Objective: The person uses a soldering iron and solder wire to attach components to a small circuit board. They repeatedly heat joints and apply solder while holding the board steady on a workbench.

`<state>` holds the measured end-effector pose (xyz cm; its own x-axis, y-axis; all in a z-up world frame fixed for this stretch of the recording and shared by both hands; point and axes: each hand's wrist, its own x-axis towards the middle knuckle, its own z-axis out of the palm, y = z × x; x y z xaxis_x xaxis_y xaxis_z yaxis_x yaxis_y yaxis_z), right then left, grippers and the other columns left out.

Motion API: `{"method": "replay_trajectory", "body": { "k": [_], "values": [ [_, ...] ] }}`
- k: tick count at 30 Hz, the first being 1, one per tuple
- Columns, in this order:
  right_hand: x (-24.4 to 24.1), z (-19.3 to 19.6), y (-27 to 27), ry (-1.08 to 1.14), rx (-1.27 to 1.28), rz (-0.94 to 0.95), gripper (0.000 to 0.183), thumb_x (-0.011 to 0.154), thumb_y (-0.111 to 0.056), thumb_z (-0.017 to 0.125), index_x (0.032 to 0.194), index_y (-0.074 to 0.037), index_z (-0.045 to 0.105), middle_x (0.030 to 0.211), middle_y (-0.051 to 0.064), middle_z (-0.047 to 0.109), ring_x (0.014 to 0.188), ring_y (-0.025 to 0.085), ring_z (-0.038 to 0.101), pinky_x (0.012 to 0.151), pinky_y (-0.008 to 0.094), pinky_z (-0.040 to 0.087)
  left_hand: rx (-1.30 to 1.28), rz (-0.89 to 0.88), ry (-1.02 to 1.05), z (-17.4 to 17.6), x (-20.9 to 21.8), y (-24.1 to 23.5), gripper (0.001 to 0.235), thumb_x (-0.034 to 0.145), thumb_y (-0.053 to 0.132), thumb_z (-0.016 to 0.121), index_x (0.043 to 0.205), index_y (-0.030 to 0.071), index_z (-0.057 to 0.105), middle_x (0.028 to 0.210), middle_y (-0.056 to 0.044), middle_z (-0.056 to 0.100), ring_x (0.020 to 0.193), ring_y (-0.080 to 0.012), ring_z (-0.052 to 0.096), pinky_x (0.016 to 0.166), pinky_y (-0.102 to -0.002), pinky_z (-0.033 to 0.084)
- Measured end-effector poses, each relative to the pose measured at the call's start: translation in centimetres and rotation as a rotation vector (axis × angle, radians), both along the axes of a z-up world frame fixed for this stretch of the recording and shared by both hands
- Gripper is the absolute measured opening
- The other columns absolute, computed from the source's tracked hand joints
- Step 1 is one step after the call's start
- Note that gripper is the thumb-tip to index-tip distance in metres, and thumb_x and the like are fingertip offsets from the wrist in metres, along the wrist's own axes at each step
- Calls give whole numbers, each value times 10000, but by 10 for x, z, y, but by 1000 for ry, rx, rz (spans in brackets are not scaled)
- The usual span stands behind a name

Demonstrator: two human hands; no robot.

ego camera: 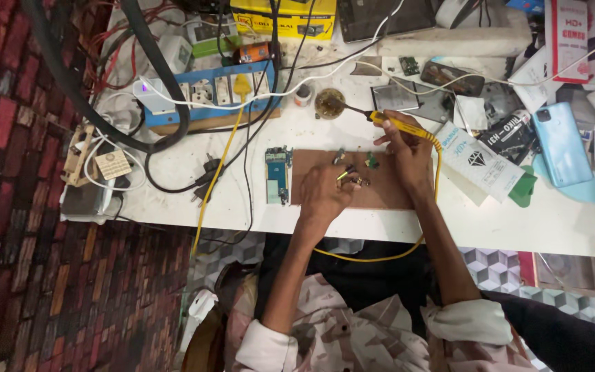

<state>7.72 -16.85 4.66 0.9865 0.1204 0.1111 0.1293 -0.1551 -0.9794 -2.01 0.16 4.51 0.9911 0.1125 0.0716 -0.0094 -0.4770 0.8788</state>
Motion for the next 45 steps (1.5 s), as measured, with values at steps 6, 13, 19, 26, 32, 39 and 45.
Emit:
{"method": "replay_trajectory", "body": {
  "k": [6, 13, 19, 26, 32, 39, 45],
  "values": [
    [-6, 8, 2, 13, -27, -18, 378, 1022, -276, 655, 1316, -38, 663, 1124, 74, 771, 828, 98, 697, 709, 224, 491, -38, 12, 51, 5, -3, 0, 165, 786, 159, 807, 942, 111, 782, 892, -94, 780, 807, -279, 771, 745, -394, 577],
    [-4, 11, 1, 26, -73, -15, 390, 1021, -286, 642, 1330, -50, 660, 1118, 57, 779, 850, 80, 709, 718, 217, 486, 7, 24, 73, 2, 1, -2, 164, 778, 150, 809, 939, 123, 796, 892, -94, 781, 812, -296, 753, 737, -406, 567],
    [-6, 12, 0, 14, -53, -4, 371, 1019, -259, 649, 1319, -42, 666, 1114, 66, 779, 832, 82, 694, 701, 213, 477, 12, 31, 78, 5, -1, -2, 141, 791, 140, 795, 932, 137, 806, 872, -90, 779, 807, -298, 754, 727, -410, 574],
    [-2, 4, -3, 27, -38, 0, 357, 1018, -243, 641, 1318, -52, 664, 1102, 56, 789, 833, 78, 701, 700, 208, 471, 8, 42, 96, 3, -2, -3, 161, 794, 116, 771, 951, 132, 803, 892, -91, 779, 825, -293, 758, 735, -411, 580],
    [-2, 0, -4, 30, -43, 30, 353, 1010, -246, 643, 1315, -71, 672, 1104, 47, 790, 854, 73, 704, 715, 211, 479, 17, 43, 83, 4, -1, -3, 180, 784, 142, 792, 962, 120, 784, 902, -76, 788, 836, -290, 759, 742, -411, 580],
    [-6, 10, -4, 103, -124, -24, 393, 996, -270, 685, 1340, -81, 694, 957, 53, 779, 800, 79, 628, 723, 233, 481, 42, 12, 95, 5, 2, -2, 166, 794, 164, 811, 951, 118, 787, 892, -77, 783, 831, -289, 759, 736, -410, 577],
    [-11, 23, 1, 81, -67, -23, 395, 969, -275, 683, 1311, -77, 691, 998, 0, 774, 849, 66, 677, 781, 229, 498, 31, 34, 110, -6, 2, -5, 199, 763, 146, 807, 960, 126, 789, 890, -66, 790, 803, -262, 770, 703, -388, 576]
  ]
}}
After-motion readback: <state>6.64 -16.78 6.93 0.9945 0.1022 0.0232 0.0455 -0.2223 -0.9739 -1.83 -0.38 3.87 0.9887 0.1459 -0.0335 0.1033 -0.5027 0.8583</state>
